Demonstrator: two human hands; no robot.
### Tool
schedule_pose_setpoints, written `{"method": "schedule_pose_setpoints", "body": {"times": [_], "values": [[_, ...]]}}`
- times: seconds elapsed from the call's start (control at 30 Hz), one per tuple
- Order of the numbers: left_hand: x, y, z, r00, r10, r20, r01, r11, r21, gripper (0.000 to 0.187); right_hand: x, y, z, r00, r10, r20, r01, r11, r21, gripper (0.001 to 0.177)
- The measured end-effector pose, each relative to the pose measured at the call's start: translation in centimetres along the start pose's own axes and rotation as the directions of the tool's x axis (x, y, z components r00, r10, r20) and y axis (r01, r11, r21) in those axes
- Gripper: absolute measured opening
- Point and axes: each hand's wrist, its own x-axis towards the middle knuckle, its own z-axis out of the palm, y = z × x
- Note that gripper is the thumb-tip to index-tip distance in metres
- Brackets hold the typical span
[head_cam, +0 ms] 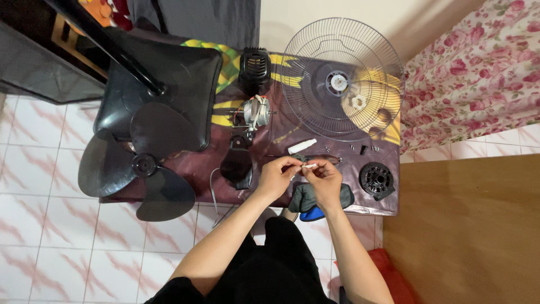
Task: The person disassembles and reassembles small internal components of an electric fan motor. They handle a white plastic housing, a metal rotor, and small screws, using a screwdriver to tighten parts and a cloth to wipe surfaces. The fan blades and cage remain disassembled on the table.
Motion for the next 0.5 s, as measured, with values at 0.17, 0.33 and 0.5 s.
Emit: {"method": "schedule_pose_setpoints", "body": {"times": [0.17, 0.33, 0.5], "values": [[1.0, -3.9, 0.7, 0.999, -0.019, -0.038, 0.02, 1.0, 0.024, 0.027, 2.4, 3.3, -1.8, 0.998, 0.039, 0.05, -0.035, 0.996, -0.084, 0.018], [0.4, -7.2, 1.1, 0.982, -0.07, -0.173, 0.121, 0.945, 0.305, 0.047, 4.7, 4.6, -2.1, 0.99, 0.045, 0.132, -0.005, 0.957, -0.289, 0.021], [0.7, -8.1, 0.9, 0.992, -0.018, -0.122, 0.081, 0.845, 0.529, 0.056, 5.1, 3.7, -1.2, 0.985, -0.016, 0.173, 0.13, 0.734, -0.666, 0.023]]}}
